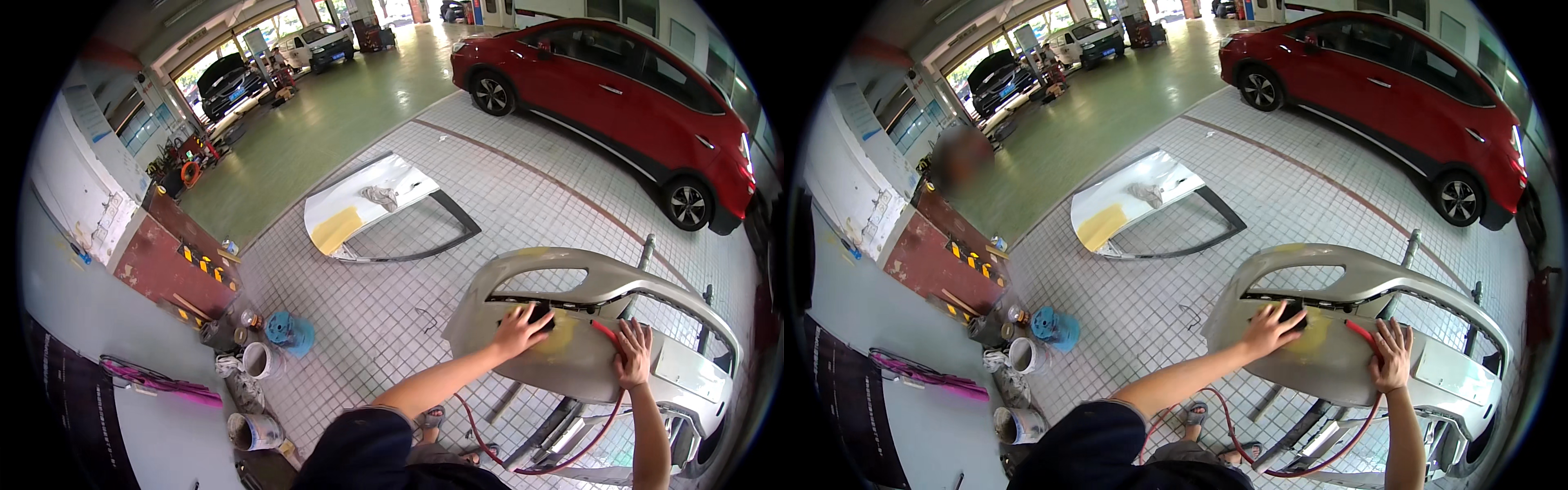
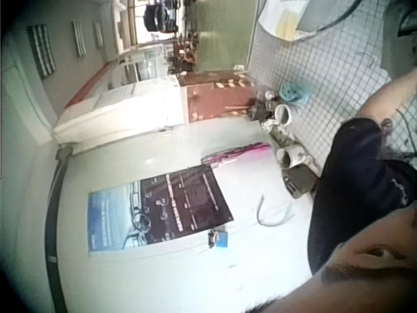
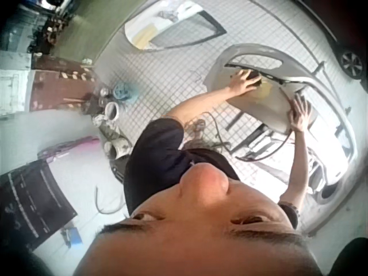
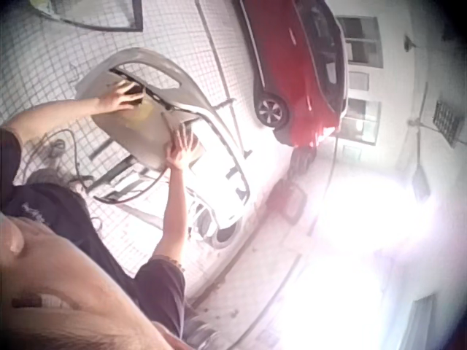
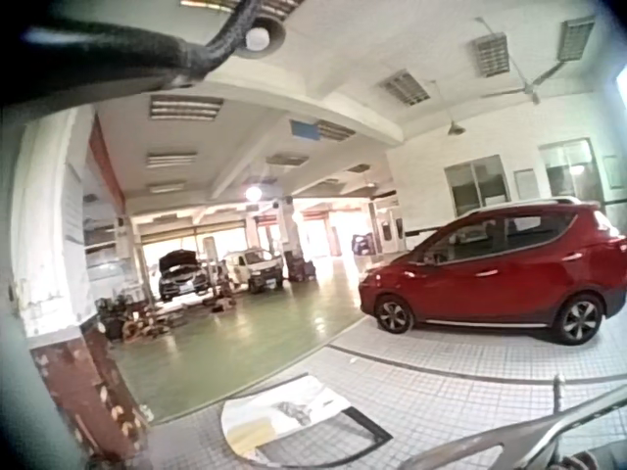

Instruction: The person sands a detached car bumper mounted on a stand using a sanding block and an air hose. They repeatedly rub the sanding block over the surface while holding the hose, occasionally pausing to reposition the bumper or adjust their grip.

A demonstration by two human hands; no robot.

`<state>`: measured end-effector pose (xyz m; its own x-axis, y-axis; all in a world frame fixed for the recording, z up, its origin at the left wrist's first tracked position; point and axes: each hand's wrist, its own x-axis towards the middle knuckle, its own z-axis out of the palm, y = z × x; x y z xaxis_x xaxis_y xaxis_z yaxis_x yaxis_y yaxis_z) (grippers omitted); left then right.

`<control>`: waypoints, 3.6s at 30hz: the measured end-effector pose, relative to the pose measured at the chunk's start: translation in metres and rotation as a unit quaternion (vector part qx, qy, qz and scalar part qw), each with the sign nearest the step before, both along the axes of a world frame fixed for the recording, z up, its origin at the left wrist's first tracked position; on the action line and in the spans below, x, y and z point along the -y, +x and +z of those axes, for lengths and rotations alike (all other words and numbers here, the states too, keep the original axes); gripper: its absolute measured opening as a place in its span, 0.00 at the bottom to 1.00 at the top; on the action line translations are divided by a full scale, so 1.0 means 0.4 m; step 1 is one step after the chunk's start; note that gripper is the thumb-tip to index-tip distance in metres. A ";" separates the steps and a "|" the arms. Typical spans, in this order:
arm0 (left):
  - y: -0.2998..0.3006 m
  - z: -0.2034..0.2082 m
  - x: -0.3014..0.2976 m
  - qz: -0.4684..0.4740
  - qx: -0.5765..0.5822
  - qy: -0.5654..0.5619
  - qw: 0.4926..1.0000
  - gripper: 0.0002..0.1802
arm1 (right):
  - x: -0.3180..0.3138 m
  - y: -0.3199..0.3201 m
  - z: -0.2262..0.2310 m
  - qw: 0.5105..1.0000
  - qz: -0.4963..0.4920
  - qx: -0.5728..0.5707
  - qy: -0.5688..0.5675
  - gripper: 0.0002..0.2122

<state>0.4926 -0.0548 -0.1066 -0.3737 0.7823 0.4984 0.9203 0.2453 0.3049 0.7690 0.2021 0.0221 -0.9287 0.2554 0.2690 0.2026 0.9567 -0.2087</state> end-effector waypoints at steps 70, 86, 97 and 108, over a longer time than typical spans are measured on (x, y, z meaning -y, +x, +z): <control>-0.041 0.047 -0.141 -0.059 -0.020 0.029 0.998 0.34 | -0.025 -0.016 0.000 0.999 -0.046 -0.007 0.002 0.30; -0.050 0.016 -0.089 -0.045 -0.012 0.052 0.998 0.35 | -0.032 -0.030 0.000 0.999 -0.042 0.002 -0.003 0.29; -0.049 0.045 -0.128 -0.010 -0.007 0.022 1.000 0.34 | -0.034 -0.042 0.003 0.999 -0.047 0.003 0.008 0.30; -0.055 0.039 -0.061 -0.047 0.006 0.006 0.999 0.32 | -0.025 -0.039 0.008 0.998 -0.060 0.004 0.005 0.30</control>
<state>0.4708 -0.0306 -0.0912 -0.3053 0.8076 0.5045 0.9352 0.1543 0.3188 0.7534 0.2121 0.0254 -0.8939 0.3613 0.2652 0.3167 0.9280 -0.1964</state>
